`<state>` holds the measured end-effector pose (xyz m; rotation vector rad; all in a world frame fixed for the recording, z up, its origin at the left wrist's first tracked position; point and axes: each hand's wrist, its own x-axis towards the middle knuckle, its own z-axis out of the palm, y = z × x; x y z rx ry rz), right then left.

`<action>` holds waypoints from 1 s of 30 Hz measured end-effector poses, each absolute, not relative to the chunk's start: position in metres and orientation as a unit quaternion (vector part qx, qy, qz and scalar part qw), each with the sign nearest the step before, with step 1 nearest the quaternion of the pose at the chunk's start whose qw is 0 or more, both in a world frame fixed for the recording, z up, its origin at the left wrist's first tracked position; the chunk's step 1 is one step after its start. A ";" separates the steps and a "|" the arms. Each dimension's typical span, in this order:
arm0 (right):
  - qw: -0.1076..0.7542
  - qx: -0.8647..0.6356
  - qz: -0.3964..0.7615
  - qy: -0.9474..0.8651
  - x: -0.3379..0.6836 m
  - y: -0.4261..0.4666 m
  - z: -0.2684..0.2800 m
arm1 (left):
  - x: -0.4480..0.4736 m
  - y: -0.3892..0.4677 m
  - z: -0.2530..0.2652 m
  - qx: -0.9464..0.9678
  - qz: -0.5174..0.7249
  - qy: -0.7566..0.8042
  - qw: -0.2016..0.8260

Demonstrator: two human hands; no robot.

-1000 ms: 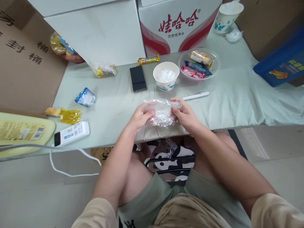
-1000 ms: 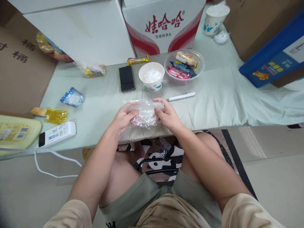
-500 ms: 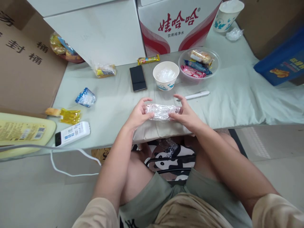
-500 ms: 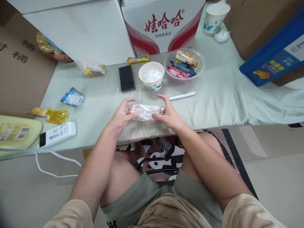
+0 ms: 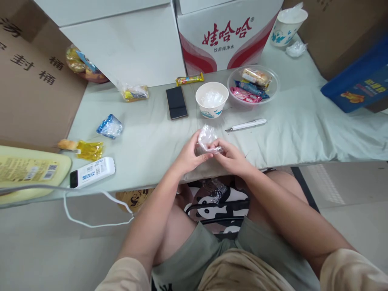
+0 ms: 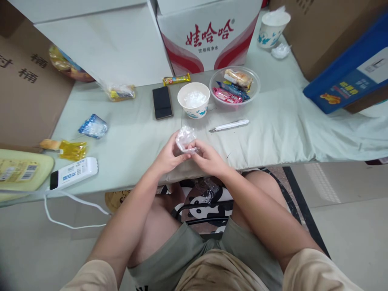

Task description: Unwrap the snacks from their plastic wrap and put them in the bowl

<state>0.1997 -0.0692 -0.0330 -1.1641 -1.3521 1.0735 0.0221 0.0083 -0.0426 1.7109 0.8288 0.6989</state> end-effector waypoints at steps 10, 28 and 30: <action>0.522 -0.527 0.473 -0.476 0.200 -0.067 -0.040 | 0.025 0.009 -0.030 0.626 0.314 0.341 0.627; -0.032 -0.686 0.123 -0.716 0.219 0.112 0.055 | 0.016 0.022 -0.018 0.590 0.378 0.362 0.615; -0.048 -0.686 0.144 -0.711 0.217 0.126 0.047 | 0.014 0.022 -0.019 0.592 0.374 0.361 0.616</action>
